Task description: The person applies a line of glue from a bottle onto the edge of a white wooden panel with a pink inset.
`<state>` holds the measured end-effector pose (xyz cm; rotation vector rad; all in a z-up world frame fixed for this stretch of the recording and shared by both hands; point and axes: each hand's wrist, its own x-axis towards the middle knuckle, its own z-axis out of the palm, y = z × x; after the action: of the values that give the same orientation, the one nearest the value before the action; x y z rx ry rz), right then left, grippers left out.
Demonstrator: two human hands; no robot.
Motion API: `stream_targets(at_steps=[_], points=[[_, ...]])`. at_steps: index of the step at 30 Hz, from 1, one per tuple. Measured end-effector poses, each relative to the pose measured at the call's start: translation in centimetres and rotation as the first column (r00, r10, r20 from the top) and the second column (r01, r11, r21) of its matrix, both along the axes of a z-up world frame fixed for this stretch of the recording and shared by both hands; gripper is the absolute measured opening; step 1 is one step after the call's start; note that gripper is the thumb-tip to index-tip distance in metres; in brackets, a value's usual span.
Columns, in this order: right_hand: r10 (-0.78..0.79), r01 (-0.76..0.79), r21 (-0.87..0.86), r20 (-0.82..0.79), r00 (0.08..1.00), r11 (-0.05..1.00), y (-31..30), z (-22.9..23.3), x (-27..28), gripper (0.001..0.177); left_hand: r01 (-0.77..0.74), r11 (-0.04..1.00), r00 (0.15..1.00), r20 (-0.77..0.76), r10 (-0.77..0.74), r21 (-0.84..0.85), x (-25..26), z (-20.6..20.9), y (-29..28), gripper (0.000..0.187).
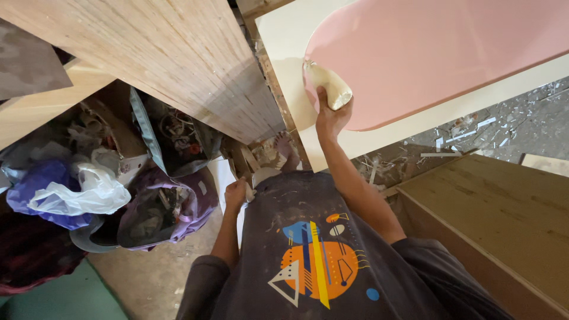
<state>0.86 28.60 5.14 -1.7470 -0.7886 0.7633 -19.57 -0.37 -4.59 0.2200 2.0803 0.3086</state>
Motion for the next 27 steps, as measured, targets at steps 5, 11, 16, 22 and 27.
stream_targets(at_steps=[5, 11, 16, 22, 27], points=[[0.036, -0.036, -0.029, -0.02, 0.999, 0.999, -0.9, 0.5, 0.9, 0.05, -0.009, 1.0, 1.0, -0.021, 0.009, 0.008, 0.8, -2.4, -1.1, 0.06], [0.095, -0.097, -0.052, -0.051, 0.994, 0.994, -2.1, 1.4, 2.3, 0.051, 0.009, 1.0, 1.0, -0.029, -0.01, -0.015, 1.8, -2.6, -1.3, 0.063], [0.158, -0.16, -0.053, -0.031, 0.987, 0.986, -2.6, 1.0, 3.9, 0.051, -0.032, 0.999, 0.999, -0.029, 0.032, -0.008, 3.4, -0.9, -0.5, 0.056], [0.232, -0.232, -0.089, -0.009, 0.973, 0.969, -2.7, 1.3, 6.2, 0.052, -0.013, 1.0, 0.999, -0.035, 0.012, -0.024, 5.4, -1.0, -0.2, 0.057], [0.275, -0.275, -0.135, -0.019, 0.961, 0.952, -2.9, 2.0, 7.4, 0.053, -0.004, 1.0, 0.999, -0.041, 0.004, 0.0, 6.5, -0.9, -0.2, 0.055]])
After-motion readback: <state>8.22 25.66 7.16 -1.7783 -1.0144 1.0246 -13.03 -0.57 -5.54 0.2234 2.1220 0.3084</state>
